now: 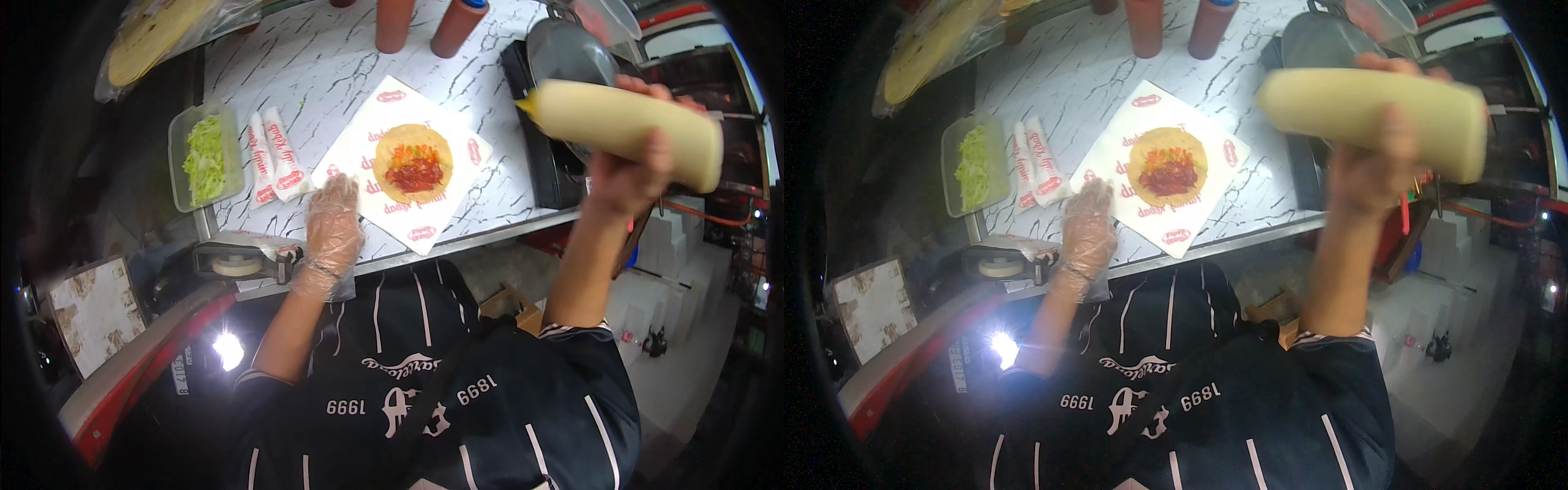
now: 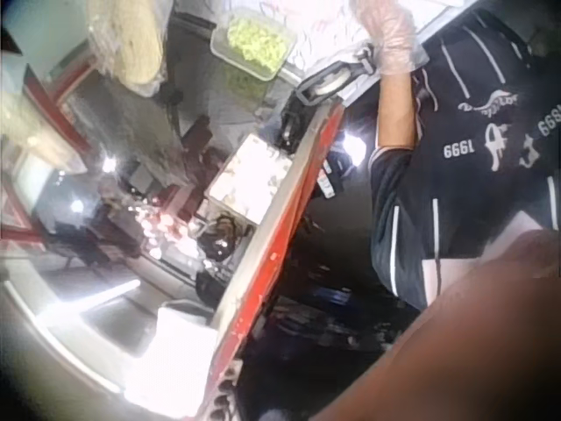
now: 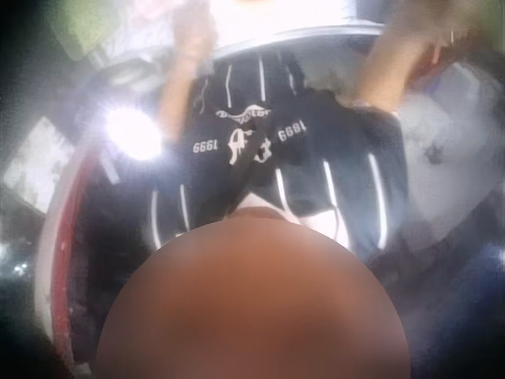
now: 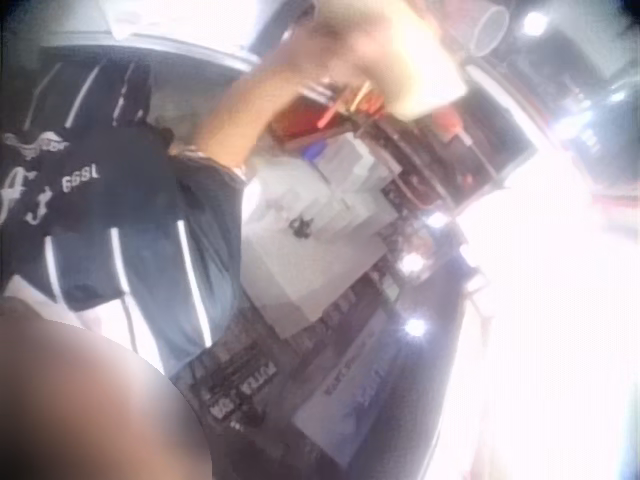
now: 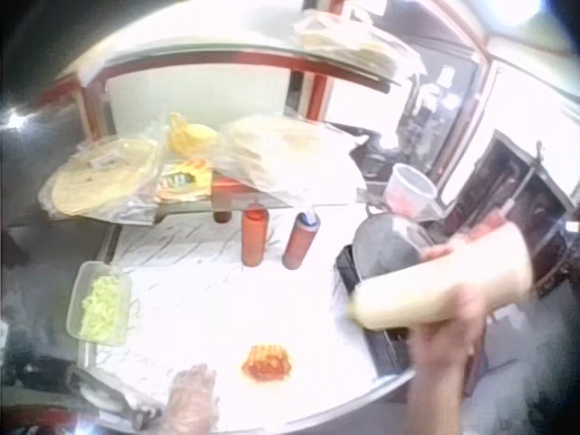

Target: The person assembles two tacos at a street food stall. They place tortillas on paper, add shredded lettuce and cooked meat, then drizzle red and white sauces before folding the paper to wrap each taco.

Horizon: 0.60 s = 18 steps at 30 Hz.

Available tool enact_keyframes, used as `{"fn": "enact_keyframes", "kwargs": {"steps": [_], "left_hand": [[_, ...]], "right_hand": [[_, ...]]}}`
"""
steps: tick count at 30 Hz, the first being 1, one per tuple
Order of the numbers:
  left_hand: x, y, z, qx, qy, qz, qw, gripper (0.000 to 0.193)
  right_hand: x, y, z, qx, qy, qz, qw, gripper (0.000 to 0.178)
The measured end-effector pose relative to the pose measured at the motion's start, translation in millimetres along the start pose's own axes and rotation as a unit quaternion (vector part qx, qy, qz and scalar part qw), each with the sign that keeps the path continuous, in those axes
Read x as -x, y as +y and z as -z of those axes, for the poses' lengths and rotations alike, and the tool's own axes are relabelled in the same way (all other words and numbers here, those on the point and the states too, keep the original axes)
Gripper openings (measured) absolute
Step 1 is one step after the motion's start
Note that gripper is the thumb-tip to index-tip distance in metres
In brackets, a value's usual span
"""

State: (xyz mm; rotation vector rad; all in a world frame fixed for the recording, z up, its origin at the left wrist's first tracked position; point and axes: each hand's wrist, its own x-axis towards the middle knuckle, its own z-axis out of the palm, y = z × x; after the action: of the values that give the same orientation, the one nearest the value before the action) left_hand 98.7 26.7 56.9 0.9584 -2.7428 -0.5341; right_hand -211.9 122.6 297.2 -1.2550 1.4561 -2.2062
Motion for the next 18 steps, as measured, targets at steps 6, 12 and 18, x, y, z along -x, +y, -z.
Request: {"fn": "enact_keyframes", "kwargs": {"steps": [6,12,18], "left_hand": [[-2.8,6.7,9.7,0.0,-0.006,0.006,1.0,0.064],[-4.5,7.3,8.9,-0.018,0.029,-0.003,0.999,0.07],[-5.2,4.0,7.2,-0.027,0.012,-0.006,1.0,0.07]], "right_hand": [[42.3,51.7,26.8,-0.036,0.006,-0.173,0.984,0.065],[53.3,69.4,40.6,-0.006,-0.111,-0.316,0.942,0.063],[62.0,75.5,36.0,-0.073,0.003,-0.277,0.958,0.055]]}}
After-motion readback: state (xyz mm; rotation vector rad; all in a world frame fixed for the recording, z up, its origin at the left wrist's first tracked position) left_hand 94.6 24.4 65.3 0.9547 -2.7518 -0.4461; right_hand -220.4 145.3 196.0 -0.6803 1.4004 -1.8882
